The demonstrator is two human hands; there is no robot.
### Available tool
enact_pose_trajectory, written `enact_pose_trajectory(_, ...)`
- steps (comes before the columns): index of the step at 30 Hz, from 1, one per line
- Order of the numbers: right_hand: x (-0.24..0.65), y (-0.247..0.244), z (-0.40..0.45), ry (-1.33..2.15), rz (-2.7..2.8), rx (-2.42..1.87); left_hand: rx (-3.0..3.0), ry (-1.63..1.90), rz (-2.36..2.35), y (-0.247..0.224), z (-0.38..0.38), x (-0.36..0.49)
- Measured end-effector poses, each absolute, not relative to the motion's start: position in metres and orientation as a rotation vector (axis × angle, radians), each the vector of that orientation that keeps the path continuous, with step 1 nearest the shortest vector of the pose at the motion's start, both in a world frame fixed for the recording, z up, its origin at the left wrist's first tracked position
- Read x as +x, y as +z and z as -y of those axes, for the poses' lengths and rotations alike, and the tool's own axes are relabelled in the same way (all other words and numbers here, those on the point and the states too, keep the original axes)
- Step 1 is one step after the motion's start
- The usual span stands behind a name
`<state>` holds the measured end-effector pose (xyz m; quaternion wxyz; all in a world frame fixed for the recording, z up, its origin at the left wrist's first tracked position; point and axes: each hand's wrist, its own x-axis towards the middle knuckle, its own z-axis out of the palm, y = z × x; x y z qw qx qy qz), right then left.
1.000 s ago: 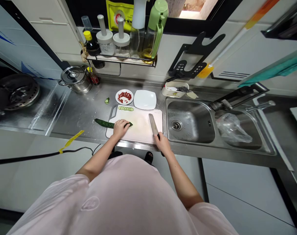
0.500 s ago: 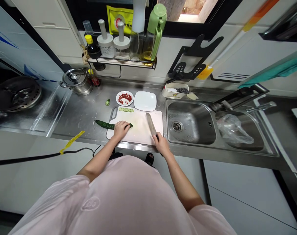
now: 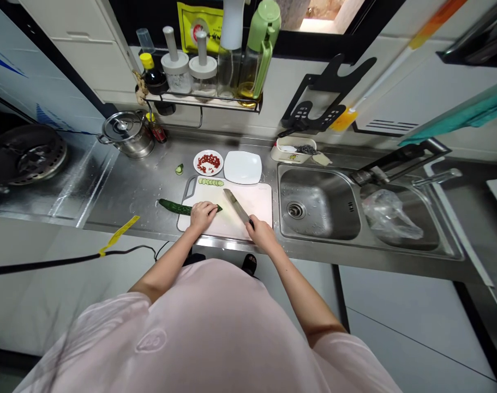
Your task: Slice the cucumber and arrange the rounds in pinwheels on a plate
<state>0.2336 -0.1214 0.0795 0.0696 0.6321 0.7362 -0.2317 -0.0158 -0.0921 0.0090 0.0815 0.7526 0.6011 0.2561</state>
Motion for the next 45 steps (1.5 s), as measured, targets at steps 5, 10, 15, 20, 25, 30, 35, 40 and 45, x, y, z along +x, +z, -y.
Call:
enact_pose_trajectory(5, 0.224, 0.084, 0.116, -0.649, -2.236, 1.782, 2.276, 0.771, -1.782, 0.008, 0.093, -0.016)
enact_pose_trajectory(10, 0.216, 0.09, 0.112, -0.601, -2.243, 1.708, 2.265, 0.733, -1.816, 0.01, 0.094, -0.015)
enact_pose_trajectory(15, 0.209, 0.098, 0.109, -0.594, -2.212, 1.672, 2.239, 0.675, -1.826, 0.013, 0.094, -0.014)
enact_pose_trajectory(20, 0.207, 0.098, 0.107, -0.58, -2.245, 1.63, 2.235, 0.671, -1.819, 0.014, 0.094, -0.014)
enact_pose_trajectory(25, 0.209, 0.097, 0.106, -0.556, -2.284, 1.592, 2.232, 0.673, -1.82, 0.013, 0.095, -0.013)
enact_pose_trajectory(30, 0.209, 0.099, 0.105, -0.558, -2.273, 1.582, 2.24, 0.679, -1.826, 0.012, 0.096, -0.013)
enact_pose_trajectory(35, 0.213, 0.098, 0.105, -0.561, -2.291, 1.568, 2.237, 0.681, -1.834, 0.011, 0.096, -0.013)
enact_pose_trajectory(40, 0.219, 0.098, 0.106, -0.578, -2.27, 1.561, 2.219, 0.685, -1.839, 0.012, 0.096, -0.011)
enact_pose_trajectory(45, 0.228, 0.1, 0.111, -0.564, -2.266, 1.541, 2.222, 0.681, -1.838, 0.013, 0.096, -0.011)
